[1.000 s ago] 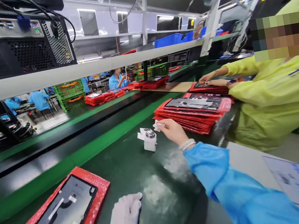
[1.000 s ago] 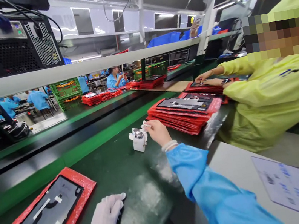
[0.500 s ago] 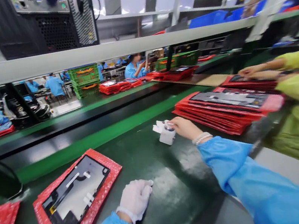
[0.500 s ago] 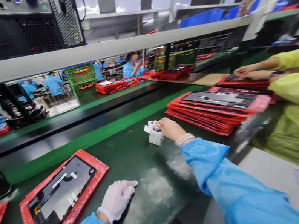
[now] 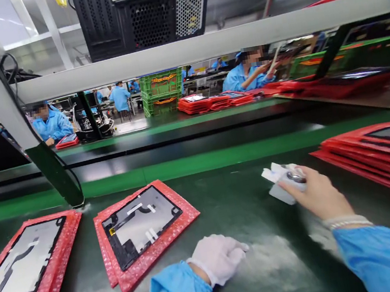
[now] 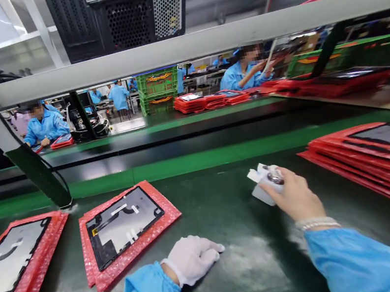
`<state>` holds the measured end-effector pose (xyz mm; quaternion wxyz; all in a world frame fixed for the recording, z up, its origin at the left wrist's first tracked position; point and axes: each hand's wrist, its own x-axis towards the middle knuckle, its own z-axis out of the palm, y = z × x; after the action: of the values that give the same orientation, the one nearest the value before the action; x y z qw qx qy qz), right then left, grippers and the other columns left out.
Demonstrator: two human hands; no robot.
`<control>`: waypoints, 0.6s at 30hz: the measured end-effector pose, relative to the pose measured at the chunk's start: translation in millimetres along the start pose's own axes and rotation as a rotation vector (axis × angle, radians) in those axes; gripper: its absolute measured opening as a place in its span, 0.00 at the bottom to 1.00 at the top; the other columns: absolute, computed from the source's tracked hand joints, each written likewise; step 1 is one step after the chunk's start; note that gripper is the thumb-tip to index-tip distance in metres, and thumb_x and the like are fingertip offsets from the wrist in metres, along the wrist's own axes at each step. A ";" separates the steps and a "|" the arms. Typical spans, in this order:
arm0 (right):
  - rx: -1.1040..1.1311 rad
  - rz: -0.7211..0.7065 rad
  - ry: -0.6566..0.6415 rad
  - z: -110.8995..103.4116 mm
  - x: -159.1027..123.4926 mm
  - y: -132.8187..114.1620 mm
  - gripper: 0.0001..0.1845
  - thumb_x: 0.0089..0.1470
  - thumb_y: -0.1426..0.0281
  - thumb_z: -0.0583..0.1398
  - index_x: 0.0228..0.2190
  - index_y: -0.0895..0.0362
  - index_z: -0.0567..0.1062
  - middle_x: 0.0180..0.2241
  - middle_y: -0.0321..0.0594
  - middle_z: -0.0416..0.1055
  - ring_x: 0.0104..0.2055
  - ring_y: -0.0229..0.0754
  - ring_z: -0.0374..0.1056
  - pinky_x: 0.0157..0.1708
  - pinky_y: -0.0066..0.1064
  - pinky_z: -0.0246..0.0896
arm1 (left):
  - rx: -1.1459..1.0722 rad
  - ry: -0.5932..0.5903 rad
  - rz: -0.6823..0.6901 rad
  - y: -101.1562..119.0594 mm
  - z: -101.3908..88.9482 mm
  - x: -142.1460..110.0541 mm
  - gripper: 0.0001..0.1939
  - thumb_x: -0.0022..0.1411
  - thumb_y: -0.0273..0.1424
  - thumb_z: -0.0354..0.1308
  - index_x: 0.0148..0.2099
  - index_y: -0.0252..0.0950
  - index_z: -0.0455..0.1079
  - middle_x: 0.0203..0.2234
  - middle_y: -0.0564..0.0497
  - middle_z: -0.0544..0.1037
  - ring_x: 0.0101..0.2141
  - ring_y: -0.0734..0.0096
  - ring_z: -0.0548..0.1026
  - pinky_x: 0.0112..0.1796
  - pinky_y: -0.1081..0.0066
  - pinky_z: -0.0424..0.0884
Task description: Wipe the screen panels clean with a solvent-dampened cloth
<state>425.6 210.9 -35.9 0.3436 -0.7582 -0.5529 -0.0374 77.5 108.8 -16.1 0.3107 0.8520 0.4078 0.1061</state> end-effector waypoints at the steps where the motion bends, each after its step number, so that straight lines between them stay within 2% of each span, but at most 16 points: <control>1: -0.002 -0.009 -0.017 1.6 -0.6 -10.9 0.40 0.46 0.47 0.58 0.56 0.55 0.62 0.47 0.61 0.65 0.46 0.64 0.65 0.40 0.52 0.62 | 0.002 -0.001 0.004 -0.1 0.4 0.1 0.23 0.64 0.40 0.41 0.54 0.45 0.71 0.48 0.48 0.77 0.46 0.54 0.75 0.45 0.57 0.70; 5: 0.157 -0.293 -0.047 11.4 -8.8 -77.3 0.34 0.51 0.54 0.56 0.55 0.59 0.61 0.50 0.52 0.65 0.52 0.54 0.63 0.51 0.44 0.58 | 0.014 0.001 0.006 -0.5 1.0 -0.8 0.22 0.64 0.39 0.41 0.54 0.44 0.70 0.47 0.48 0.77 0.46 0.55 0.74 0.47 0.57 0.68; 7: 0.182 -0.373 -0.089 19.9 -21.5 -115.7 0.33 0.53 0.56 0.55 0.57 0.58 0.60 0.52 0.50 0.64 0.51 0.51 0.64 0.50 0.40 0.60 | 0.017 0.005 -0.002 -0.5 0.4 -2.1 0.22 0.65 0.39 0.40 0.54 0.44 0.70 0.47 0.48 0.77 0.46 0.57 0.74 0.48 0.58 0.67; 10: 0.135 -0.406 -0.176 32.3 -45.3 -160.5 0.31 0.55 0.57 0.55 0.58 0.52 0.59 0.53 0.46 0.63 0.46 0.48 0.67 0.40 0.35 0.65 | 0.020 0.017 -0.018 -1.2 -0.1 -3.8 0.22 0.65 0.40 0.40 0.54 0.46 0.70 0.45 0.50 0.78 0.45 0.60 0.73 0.48 0.61 0.67; 13: 0.157 -0.396 -0.167 37.2 -60.4 -180.7 0.30 0.54 0.58 0.56 0.58 0.50 0.61 0.51 0.44 0.63 0.45 0.48 0.67 0.39 0.35 0.66 | 0.023 0.031 -0.019 -2.6 1.3 -4.5 0.21 0.65 0.41 0.41 0.53 0.48 0.70 0.44 0.52 0.78 0.45 0.62 0.73 0.48 0.63 0.66; 18: 0.403 -0.392 -0.103 29.3 -60.6 -185.3 0.20 0.59 0.64 0.52 0.51 0.54 0.68 0.49 0.46 0.65 0.50 0.48 0.63 0.53 0.41 0.57 | 0.010 0.044 0.014 -1.0 0.8 -5.8 0.20 0.67 0.37 0.40 0.53 0.46 0.70 0.46 0.52 0.77 0.47 0.63 0.72 0.51 0.64 0.64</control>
<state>232.6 206.4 4.2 0.4452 -0.5542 -0.7018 0.0460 73.4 104.4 -16.9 0.2965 0.8540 0.4090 0.1247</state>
